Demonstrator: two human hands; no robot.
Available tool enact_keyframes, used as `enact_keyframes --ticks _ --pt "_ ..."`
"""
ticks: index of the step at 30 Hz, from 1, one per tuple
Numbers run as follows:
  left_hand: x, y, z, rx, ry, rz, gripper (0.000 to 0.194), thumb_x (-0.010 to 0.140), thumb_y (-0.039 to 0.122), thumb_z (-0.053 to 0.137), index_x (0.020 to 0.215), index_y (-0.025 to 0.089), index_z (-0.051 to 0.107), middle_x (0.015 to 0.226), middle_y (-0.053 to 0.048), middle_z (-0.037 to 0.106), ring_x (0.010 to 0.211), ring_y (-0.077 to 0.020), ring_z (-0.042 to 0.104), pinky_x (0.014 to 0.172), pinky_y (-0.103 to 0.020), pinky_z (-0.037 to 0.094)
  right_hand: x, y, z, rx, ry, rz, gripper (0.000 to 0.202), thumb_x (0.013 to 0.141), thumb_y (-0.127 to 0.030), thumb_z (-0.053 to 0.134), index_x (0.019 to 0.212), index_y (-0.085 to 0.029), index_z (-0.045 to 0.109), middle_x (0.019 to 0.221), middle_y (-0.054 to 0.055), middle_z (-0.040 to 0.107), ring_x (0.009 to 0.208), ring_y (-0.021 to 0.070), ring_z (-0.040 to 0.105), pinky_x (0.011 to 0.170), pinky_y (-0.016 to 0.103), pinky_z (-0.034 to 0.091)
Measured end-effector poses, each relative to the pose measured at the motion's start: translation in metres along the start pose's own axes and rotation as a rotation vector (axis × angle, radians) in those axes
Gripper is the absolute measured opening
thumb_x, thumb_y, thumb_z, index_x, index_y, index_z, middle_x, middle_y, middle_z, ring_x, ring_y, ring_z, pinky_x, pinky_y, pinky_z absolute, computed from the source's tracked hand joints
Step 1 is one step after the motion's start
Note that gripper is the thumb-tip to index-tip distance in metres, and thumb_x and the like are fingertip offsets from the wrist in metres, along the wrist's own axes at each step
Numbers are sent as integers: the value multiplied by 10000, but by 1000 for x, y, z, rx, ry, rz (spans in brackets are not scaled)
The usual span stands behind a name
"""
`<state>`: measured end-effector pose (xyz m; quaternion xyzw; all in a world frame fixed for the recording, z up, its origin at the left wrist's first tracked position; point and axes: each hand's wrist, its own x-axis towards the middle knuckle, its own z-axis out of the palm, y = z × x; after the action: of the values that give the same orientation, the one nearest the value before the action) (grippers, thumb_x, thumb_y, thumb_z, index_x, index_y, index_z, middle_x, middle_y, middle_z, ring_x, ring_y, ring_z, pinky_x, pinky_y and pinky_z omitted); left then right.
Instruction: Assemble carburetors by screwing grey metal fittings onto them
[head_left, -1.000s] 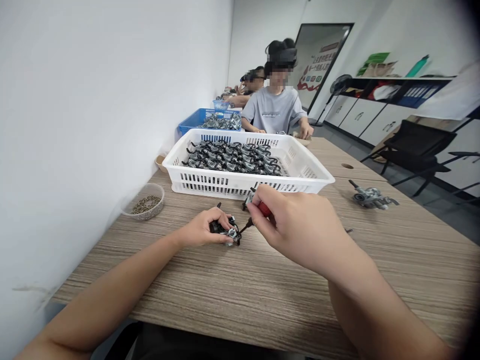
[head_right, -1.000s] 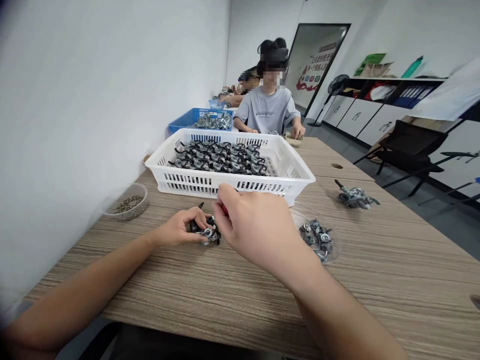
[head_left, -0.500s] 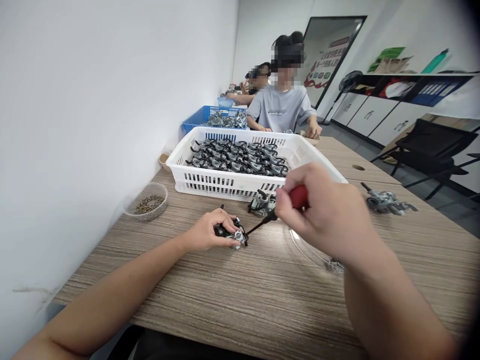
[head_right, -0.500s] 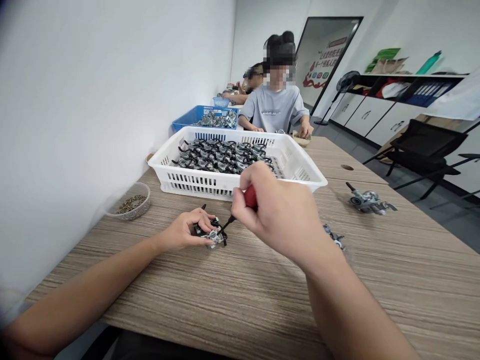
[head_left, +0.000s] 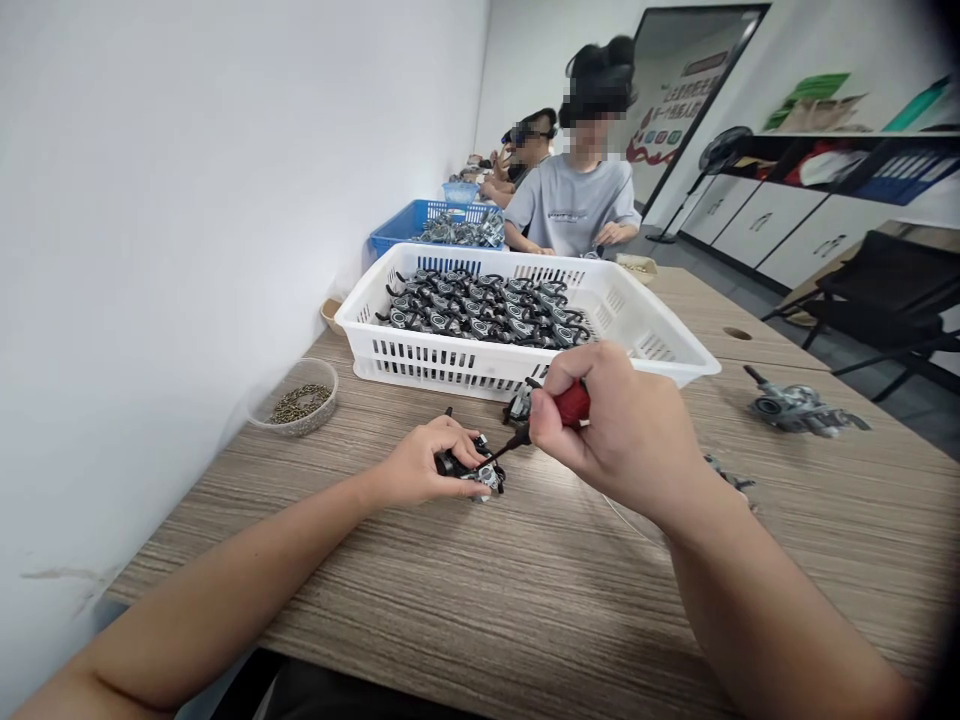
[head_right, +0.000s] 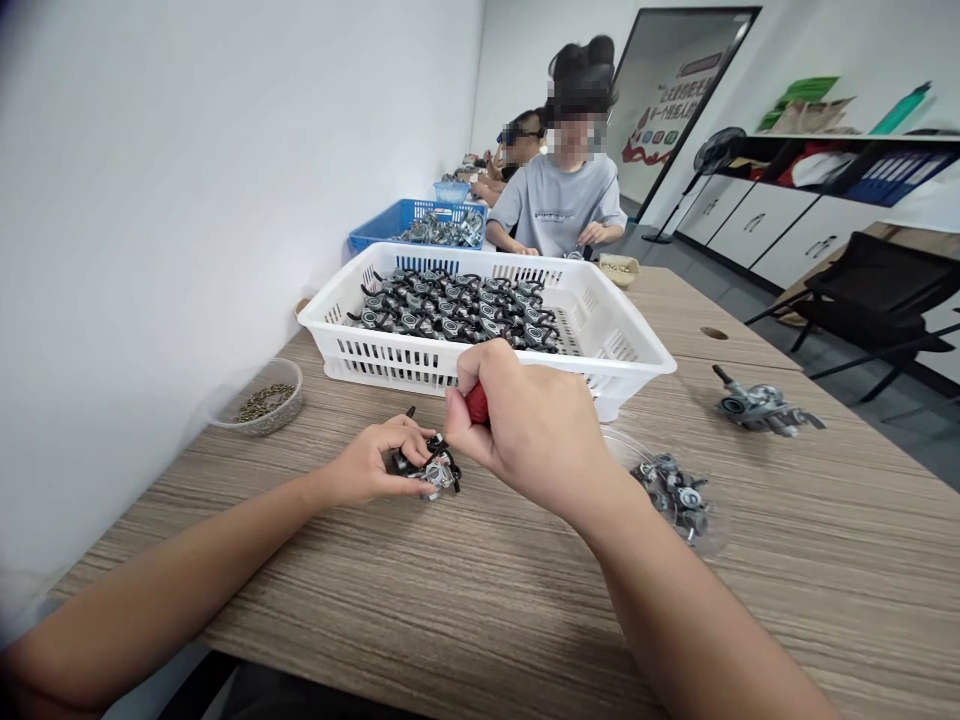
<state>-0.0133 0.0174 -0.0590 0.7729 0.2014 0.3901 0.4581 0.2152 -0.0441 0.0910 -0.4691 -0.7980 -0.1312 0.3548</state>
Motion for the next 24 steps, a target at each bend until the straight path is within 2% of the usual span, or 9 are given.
enact_keyframes --ticks 16,20,24 --pt "0 0 0 -11 -1 21 306 750 319 1009 881 196 762 950 -87 819 1200 -279 724 1153 -545 581 0 6 3 26 1 -40 81 949 -255 563 941 -257 483 639 -40 630 507 157 580 505 281 341" --pt "0 -2 1 -9 5 35 315 741 317 1015 881 197 760 966 -88 816 1183 -277 726 1146 -537 586 0 6 -6 107 -173 -46 51 1009 -281 544 992 -249 509 744 -5 660 579 181 600 553 324 401" --pt "0 0 1 1 11 35 321 735 328 1018 877 197 761 948 -85 812 1156 -274 731 1147 -533 584 0 9 -21 307 -375 -72 90 1066 -250 509 1156 -241 508 1143 102 718 909 240 694 778 394 547"
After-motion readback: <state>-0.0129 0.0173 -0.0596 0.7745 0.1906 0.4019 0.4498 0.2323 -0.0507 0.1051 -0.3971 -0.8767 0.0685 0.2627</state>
